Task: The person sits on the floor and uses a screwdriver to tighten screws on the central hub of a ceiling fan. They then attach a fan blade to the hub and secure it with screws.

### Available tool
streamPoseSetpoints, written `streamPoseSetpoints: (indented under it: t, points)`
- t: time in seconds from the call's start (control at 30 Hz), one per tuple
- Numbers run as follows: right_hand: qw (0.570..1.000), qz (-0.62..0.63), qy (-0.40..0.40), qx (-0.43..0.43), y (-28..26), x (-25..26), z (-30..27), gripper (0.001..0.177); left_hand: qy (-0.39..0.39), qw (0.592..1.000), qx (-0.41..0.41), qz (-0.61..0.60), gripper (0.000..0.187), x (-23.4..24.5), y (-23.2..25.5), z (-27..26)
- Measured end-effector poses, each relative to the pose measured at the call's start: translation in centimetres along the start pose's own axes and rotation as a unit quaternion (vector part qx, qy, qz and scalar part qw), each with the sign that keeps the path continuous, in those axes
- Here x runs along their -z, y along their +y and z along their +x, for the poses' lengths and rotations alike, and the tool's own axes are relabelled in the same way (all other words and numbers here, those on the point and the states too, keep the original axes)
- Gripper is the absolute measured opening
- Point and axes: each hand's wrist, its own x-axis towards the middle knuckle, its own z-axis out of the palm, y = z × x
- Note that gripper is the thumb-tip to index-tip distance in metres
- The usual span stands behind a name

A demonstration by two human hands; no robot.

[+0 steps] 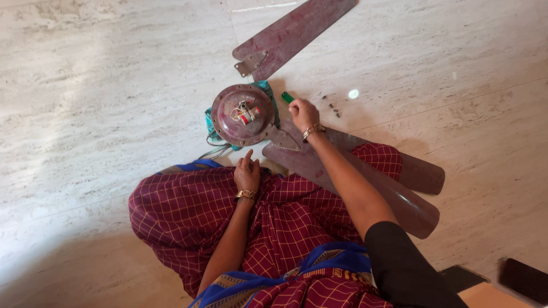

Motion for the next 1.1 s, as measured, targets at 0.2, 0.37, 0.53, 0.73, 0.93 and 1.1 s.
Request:
streamPoseSetpoints:
  t: [0.2,0.37,0.53,0.73,0.93,1.1]
  points:
    - [0.996,0.036,-0.058,0.050,-2.5,1.1,1.8,0.012,0.002,0.998,0.030,-0.051,0.039,0.3,0.4,-0.1]
    - [0.970,0.055,-0.212,0.108,-8.4,2.3,-2.7,0.007,0.010,0.999,0.027,-0.044,0.036,0.2,0.8,0.4]
    - [0.976,-0.018,-0.180,0.121,-10.3,2.4,-4.6,0.008,0.009,0.996,0.045,-0.075,0.036,0.4,1.0,0.4]
    - [0.953,-0.144,-0.173,0.201,-9.4,0.3,-5.0,0.014,0.019,0.996,0.040,-0.077,0.034,0.1,0.9,0.9]
    - [0.948,-0.197,-0.172,0.183,-9.5,-0.9,-4.8,0.029,0.027,0.995,0.039,-0.082,0.029,-0.2,0.7,1.2]
    - [0.978,-0.025,-0.203,-0.046,-4.9,-0.2,-0.3,0.032,0.027,0.995,0.043,-0.081,0.029,0.0,0.3,1.4]
